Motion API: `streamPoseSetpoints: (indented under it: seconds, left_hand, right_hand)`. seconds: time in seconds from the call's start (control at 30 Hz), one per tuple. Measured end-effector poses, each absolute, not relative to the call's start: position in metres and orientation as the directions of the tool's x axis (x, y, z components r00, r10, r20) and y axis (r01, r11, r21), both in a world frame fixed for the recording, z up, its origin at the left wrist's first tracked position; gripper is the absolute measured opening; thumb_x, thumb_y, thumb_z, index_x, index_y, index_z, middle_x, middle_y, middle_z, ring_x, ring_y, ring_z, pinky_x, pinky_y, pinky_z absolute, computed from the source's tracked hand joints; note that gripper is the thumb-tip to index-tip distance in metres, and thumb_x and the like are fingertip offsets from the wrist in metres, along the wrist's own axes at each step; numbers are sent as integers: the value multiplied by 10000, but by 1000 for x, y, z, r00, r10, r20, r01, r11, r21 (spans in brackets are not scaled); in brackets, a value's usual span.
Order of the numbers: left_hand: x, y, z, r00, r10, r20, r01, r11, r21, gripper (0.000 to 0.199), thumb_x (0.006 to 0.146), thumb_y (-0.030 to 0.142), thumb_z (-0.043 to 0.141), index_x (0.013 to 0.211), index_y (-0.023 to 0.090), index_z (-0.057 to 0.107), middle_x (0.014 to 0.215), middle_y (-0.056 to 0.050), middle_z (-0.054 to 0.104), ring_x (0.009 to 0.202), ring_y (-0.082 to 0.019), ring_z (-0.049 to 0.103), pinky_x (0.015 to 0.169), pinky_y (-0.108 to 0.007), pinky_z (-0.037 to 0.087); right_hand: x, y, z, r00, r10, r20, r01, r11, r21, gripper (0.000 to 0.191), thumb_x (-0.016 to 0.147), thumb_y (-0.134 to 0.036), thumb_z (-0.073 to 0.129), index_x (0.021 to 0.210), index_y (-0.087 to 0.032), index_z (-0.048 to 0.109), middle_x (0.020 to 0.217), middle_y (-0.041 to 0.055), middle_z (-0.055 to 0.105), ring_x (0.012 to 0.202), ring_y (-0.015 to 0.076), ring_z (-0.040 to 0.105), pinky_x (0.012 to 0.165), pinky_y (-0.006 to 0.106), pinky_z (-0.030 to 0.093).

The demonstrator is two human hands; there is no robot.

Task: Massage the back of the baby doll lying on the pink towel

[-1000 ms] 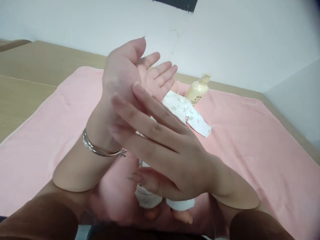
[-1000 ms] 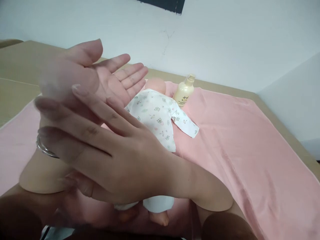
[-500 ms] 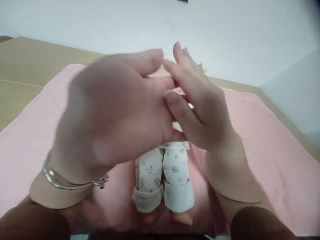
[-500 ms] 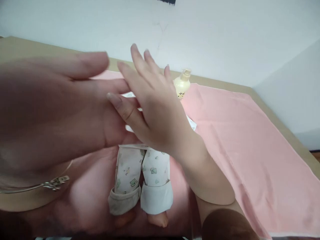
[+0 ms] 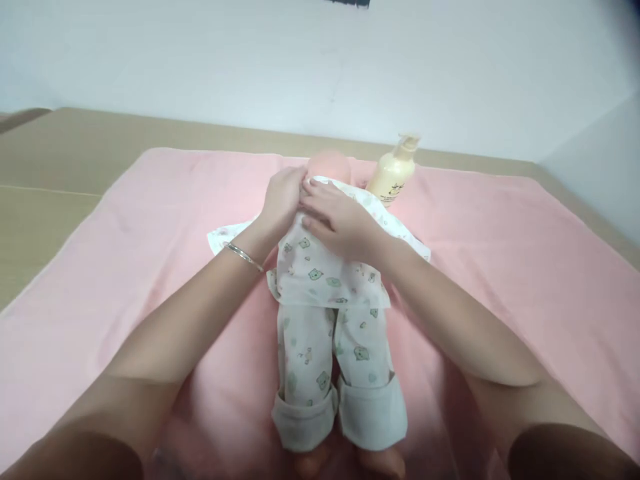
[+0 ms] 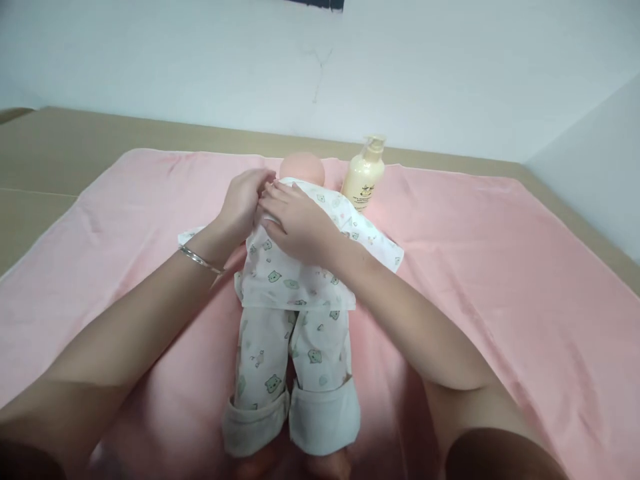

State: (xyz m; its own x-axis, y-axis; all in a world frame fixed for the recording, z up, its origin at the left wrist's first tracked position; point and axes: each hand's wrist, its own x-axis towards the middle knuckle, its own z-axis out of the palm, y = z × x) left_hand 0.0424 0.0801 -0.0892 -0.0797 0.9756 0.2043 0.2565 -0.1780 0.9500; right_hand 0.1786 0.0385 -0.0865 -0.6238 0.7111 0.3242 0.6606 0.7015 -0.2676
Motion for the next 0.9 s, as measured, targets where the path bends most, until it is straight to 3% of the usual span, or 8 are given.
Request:
streamPoseSetpoints:
  seconds: [0.1, 0.2, 0.33, 0.43, 0.53, 0.73, 0.8, 0.9]
  left_hand:
    - [43, 91, -116, -131, 984, 121, 118, -106, 987, 205, 895, 151, 474, 742, 152, 610, 862, -56, 685, 828, -113, 612, 829, -253, 507]
    - [47, 87, -125, -192, 970, 147, 159, -117, 980, 225, 918, 204, 456, 782, 183, 634, 915, -39, 716, 889, -127, 637, 869, -257, 521]
    - [52, 79, -127, -183, 957, 224, 310, -160, 937, 205, 908, 238, 471, 893, 221, 675, 1080, -29, 759, 1053, -168, 653, 1003, -303, 526]
    - [52, 77, -128, -169, 958, 230, 385, -150, 911, 186, 867, 223, 504, 918, 234, 683, 1165, -24, 754, 1121, -193, 643, 1068, -332, 510]
    - [51, 78, -130, -182, 957, 225, 404, -136, 905, 161, 862, 243, 501, 809, 215, 650, 1017, -27, 756, 1006, -185, 643, 983, -320, 524]
    - [51, 76, -132, -195, 946, 260, 380, -172, 909, 317, 928, 287, 438, 624, 203, 469, 643, -3, 539, 714, -128, 506, 738, -269, 451]
    - [51, 74, -131, -186, 944, 272, 397, -181, 900, 326, 925, 275, 446, 607, 202, 443, 628, 1, 505, 683, -125, 466, 717, -277, 431]
    - [52, 72, -129, -181, 944, 277, 422, -180, 889, 303, 925, 283, 447, 639, 204, 510, 683, -9, 580, 716, -137, 487, 730, -292, 437]
  right_hand:
    - [177, 38, -101, -639, 678, 363, 640, 731, -238, 362, 989, -179, 434, 1226, -123, 702, 1456, 105, 596, 1505, 301, 398, 1314, 565, 286]
    - [183, 43, -107, -626, 689, 366, 649, 720, -244, 373, 998, -190, 415, 1220, -147, 712, 1445, 83, 610, 1481, 287, 435, 1315, 565, 281]
    - [201, 65, -111, -518, 806, 287, 739, 590, -325, 469, 1035, -266, 407, 1448, -138, 587, 1594, 94, 451, 1542, 278, 349, 1317, 561, 267]
    - [206, 66, -114, -374, 894, 247, 826, 443, -349, 581, 1066, -334, 356, 1553, -28, 436, 1637, 185, 348, 1561, 319, 301, 1305, 579, 271]
    - [197, 44, -115, -360, 879, 311, 857, 444, -262, 591, 1060, -306, 329, 1527, 40, 441, 1603, 244, 381, 1544, 350, 326, 1305, 578, 264]
    - [191, 39, -110, -599, 754, 271, 720, 655, -229, 513, 1031, -232, 355, 1501, -119, 527, 1624, 99, 406, 1569, 282, 286, 1335, 559, 214]
    - [199, 54, -111, -500, 826, 261, 780, 560, -278, 504, 1052, -292, 358, 1504, -135, 517, 1627, 108, 399, 1554, 312, 311, 1310, 607, 230]
    - [207, 63, -116, -218, 946, 240, 898, 291, -330, 570, 1080, -414, 321, 1471, -49, 517, 1549, 232, 465, 1476, 402, 412, 1243, 691, 270]
